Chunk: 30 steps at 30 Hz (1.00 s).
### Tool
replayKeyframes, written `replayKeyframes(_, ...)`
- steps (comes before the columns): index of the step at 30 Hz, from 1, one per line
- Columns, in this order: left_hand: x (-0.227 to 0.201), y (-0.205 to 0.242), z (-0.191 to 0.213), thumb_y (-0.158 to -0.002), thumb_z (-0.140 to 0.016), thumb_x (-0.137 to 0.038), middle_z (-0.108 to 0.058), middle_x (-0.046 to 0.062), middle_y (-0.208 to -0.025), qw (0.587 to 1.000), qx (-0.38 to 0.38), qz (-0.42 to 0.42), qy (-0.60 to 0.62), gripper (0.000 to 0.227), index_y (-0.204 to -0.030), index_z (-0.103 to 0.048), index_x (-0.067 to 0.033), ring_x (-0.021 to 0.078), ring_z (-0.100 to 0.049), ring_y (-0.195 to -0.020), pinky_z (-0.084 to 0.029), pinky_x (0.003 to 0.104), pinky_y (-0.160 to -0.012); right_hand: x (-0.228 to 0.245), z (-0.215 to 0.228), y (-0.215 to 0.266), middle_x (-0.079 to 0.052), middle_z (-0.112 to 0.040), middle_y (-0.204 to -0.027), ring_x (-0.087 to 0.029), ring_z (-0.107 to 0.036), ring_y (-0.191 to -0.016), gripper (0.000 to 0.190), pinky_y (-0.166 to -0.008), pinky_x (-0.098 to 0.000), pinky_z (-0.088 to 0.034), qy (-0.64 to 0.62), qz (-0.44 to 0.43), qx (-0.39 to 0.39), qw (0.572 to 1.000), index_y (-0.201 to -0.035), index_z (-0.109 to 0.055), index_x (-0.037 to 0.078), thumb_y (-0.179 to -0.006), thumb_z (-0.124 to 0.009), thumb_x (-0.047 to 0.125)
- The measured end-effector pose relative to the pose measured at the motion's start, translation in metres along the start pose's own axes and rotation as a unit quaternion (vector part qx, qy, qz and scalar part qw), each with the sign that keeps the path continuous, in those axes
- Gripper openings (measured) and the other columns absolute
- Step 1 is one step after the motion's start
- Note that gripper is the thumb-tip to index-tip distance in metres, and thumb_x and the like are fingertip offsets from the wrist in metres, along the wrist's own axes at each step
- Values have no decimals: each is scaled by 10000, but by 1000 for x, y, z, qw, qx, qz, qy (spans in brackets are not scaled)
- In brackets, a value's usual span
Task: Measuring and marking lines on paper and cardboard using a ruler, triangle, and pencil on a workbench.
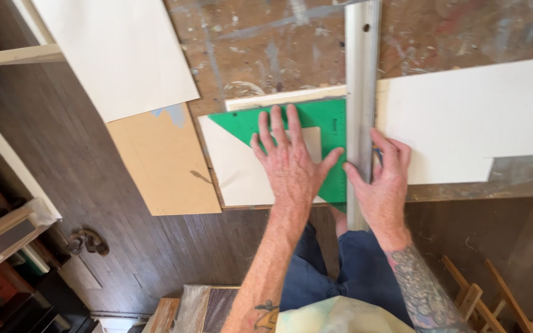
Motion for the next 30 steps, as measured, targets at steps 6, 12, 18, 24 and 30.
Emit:
replayKeyframes(6, 0, 5, 1, -675, -853, -667, -256, 234, -1662, 999, -19, -1, 38, 1221, -1606, -332, -75, 471, -226, -1550, -213, 703, -1205, -1, -5, 1, -93, -410, -1342, -314, -539, -1286, 743, -974, -522, -521, -10, -37, -8, 999, -1470, -543, 103, -807, -870, 30)
replayKeyframes(12, 2, 3, 0, -803, -663, -838, -308, 145, -1682, 999, 3, 1, -47, 1168, -1624, -316, -83, 389, -308, -1567, -345, 677, -1195, 12, -6, 2, -165, -429, -1317, -127, -395, -787, 676, -658, -247, -419, -3, 32, -18, 999, -1463, -526, -43, -853, -811, -94)
replayKeyframes(18, 6, 4, 3, -871, -642, -783, -318, 141, -1679, 1000, 2, -1, 1, 1071, -1624, -323, -92, 397, -346, -1564, -370, 684, -1191, 19, -10, 2, -181, -394, -1343, -147, -284, -612, 642, -673, -288, -403, 25, 35, 8, 999, -1481, -473, -78, -911, -768, -68)
replayKeyframes(24, 7, 7, -7, -893, -641, -790, -240, 126, -1712, 1000, 18, 3, 10, 1074, -1645, -305, -100, 399, -319, -1591, -367, 690, -1209, 17, -13, 2, -179, -388, -1373, -130, -269, -573, 638, -802, -272, -424, 25, 19, 2, 999, -1486, -467, -73, -915, -753, -83)
replayKeyframes(30, 7, 7, -9, -889, -677, -754, -231, 138, -1709, 1000, 21, 3, 22, 1067, -1640, -309, -91, 420, -309, -1588, -348, 704, -1205, 18, -13, 1, -177, -392, -1362, -145, -277, -603, 641, -702, -275, -400, 30, 21, 4, 999, -1484, -465, -77, -917, -763, -66)
Point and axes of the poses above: each hand's wrist, its own y-axis away from the middle knuckle, its own z-axis out of the back of the hand, x = y × z, the point moved 10 cm from there along -y, towards the middle knuckle
